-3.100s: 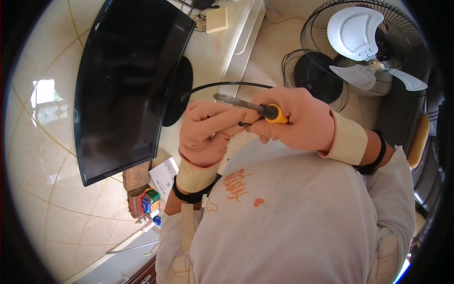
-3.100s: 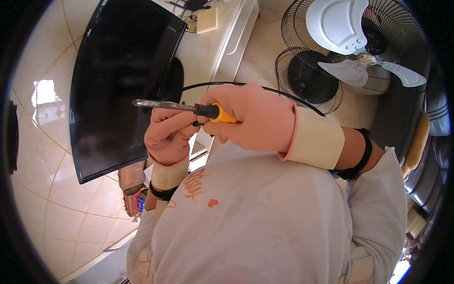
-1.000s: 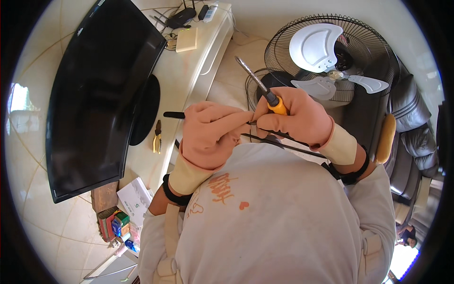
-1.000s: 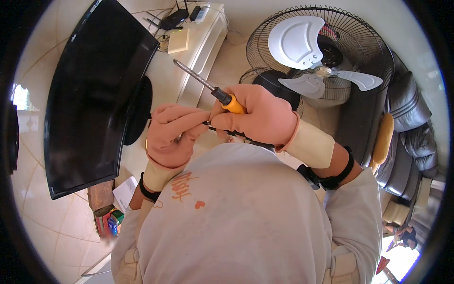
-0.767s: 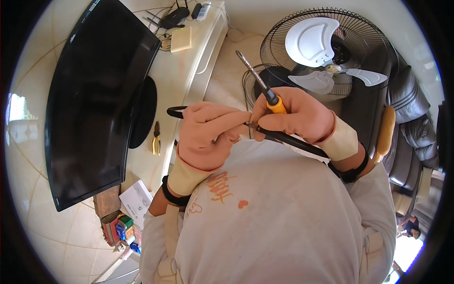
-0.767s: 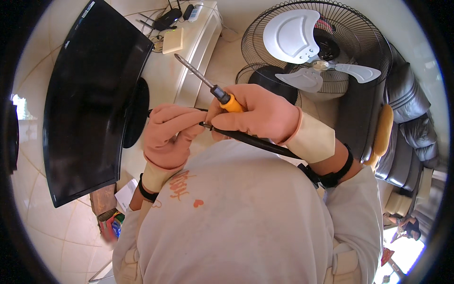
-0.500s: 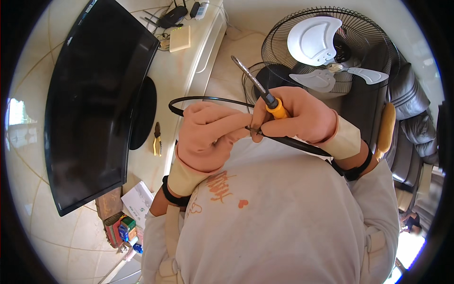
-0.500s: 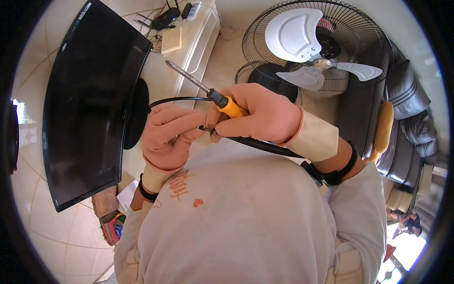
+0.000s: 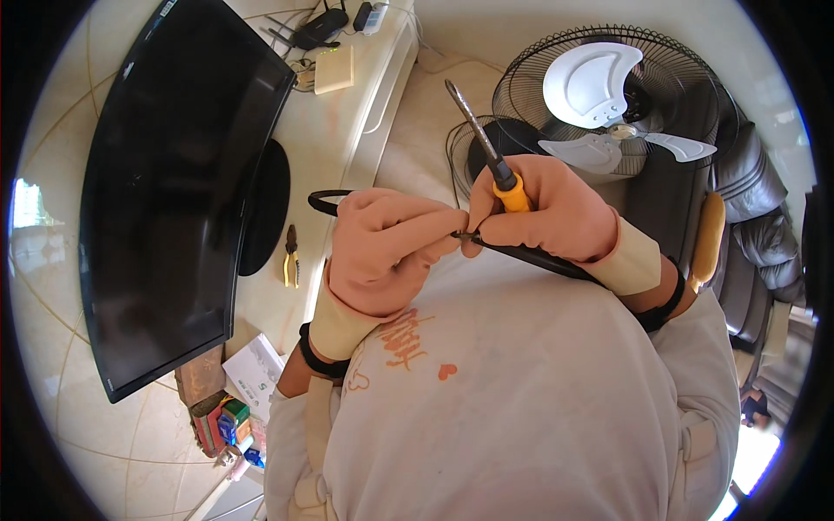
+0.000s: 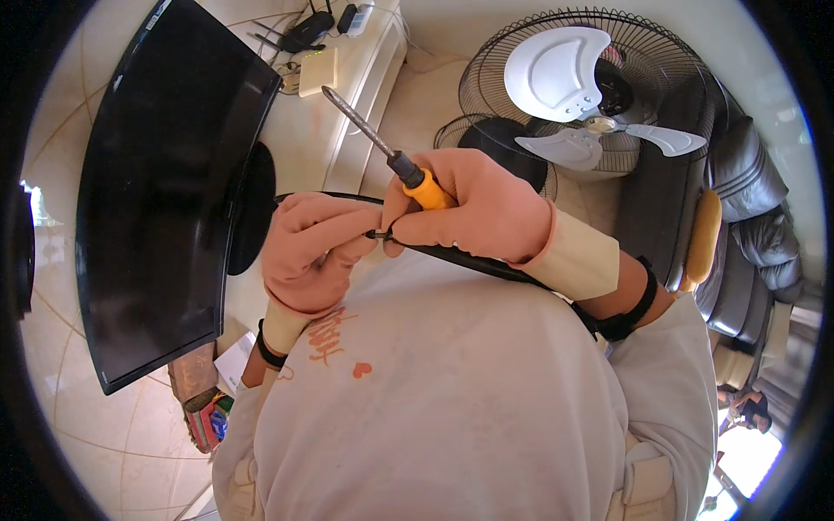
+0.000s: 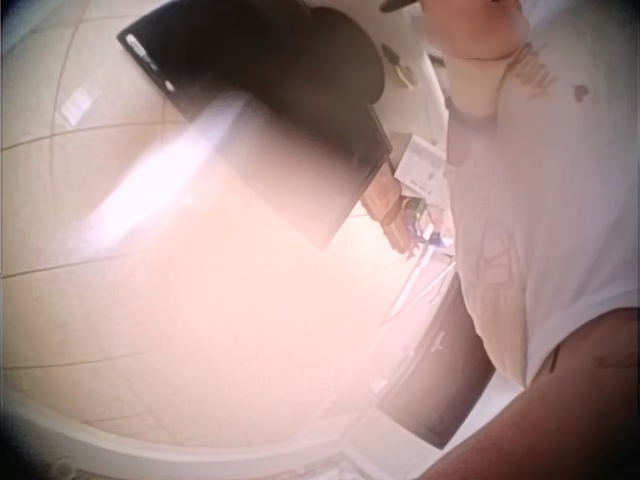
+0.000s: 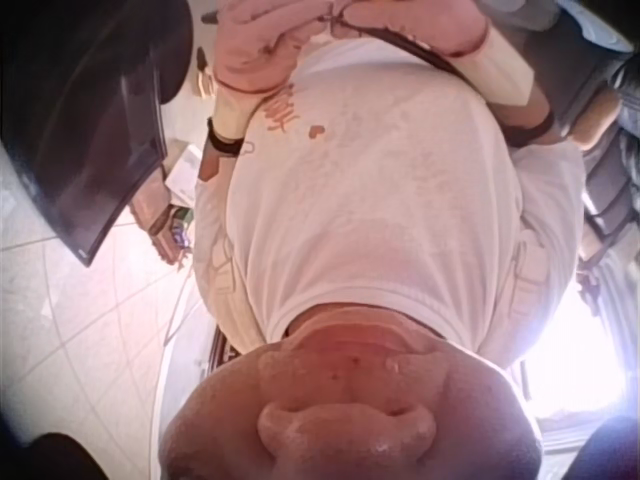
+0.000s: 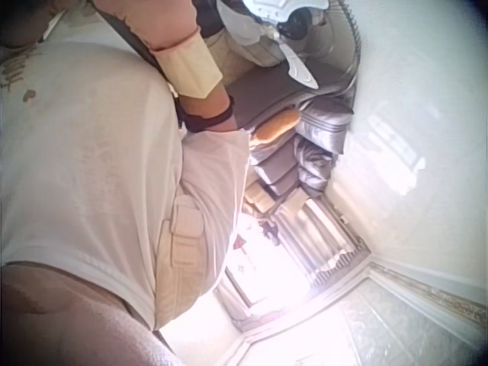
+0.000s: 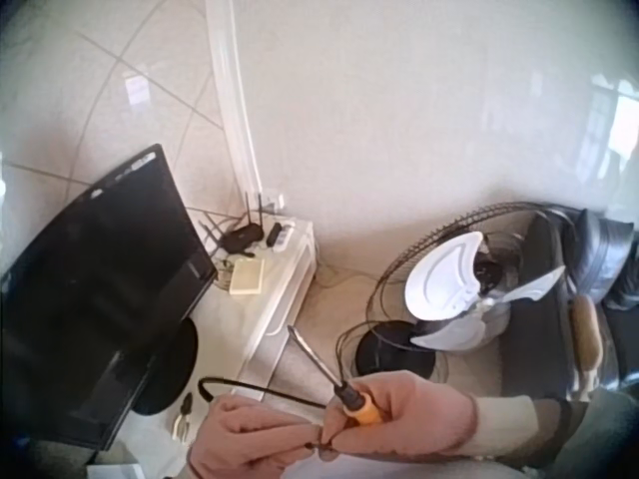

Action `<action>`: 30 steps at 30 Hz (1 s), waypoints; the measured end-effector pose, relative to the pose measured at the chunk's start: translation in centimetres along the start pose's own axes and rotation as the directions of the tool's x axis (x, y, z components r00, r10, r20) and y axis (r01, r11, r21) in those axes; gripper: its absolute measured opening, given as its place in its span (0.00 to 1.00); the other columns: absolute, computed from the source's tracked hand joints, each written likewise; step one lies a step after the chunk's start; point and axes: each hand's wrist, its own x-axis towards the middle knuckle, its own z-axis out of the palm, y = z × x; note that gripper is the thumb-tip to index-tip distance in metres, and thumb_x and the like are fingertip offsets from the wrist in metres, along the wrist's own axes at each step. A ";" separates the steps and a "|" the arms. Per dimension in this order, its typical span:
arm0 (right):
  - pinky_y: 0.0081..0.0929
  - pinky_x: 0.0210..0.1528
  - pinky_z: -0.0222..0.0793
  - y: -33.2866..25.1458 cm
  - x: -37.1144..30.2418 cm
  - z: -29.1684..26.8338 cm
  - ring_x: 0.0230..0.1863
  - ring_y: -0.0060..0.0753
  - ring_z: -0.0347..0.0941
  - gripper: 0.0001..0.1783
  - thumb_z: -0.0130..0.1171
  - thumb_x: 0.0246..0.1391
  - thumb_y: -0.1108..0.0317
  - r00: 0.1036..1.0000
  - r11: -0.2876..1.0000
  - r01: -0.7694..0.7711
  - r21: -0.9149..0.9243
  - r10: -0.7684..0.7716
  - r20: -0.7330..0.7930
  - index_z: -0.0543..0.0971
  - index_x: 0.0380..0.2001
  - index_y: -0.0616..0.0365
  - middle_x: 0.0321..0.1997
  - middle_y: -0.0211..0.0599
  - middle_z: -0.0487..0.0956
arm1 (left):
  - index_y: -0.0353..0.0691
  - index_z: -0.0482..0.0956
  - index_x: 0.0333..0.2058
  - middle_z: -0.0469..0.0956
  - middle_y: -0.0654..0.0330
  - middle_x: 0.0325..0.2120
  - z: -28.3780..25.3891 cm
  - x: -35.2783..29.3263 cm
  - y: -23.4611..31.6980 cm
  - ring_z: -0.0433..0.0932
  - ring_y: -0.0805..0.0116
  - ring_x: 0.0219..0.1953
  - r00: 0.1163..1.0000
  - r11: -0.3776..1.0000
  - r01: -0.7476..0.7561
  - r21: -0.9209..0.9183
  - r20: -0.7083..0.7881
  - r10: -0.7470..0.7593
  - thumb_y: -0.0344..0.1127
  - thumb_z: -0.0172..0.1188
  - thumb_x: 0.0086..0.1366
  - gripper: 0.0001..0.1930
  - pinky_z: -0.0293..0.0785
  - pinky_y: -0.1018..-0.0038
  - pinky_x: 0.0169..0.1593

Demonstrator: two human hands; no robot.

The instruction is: The person removes the guard rim from a fan, loosens its fastener with a screwdriver, takes off the rubber gloves, and separates the ends of the rim ring by hand.

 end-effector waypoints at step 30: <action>0.20 0.43 0.74 0.3 2.4 0.3 0.38 0.20 0.77 0.16 0.72 0.49 0.77 1.000 0.996 -0.024 -0.084 0.022 -0.021 0.78 0.41 0.63 0.37 0.31 0.82 | 0.40 0.86 0.39 0.85 0.61 0.35 -0.6 -1.1 -0.9 0.81 0.61 0.36 0.979 0.976 0.203 0.075 -0.024 -0.202 0.27 0.74 0.52 0.14 0.72 0.67 0.43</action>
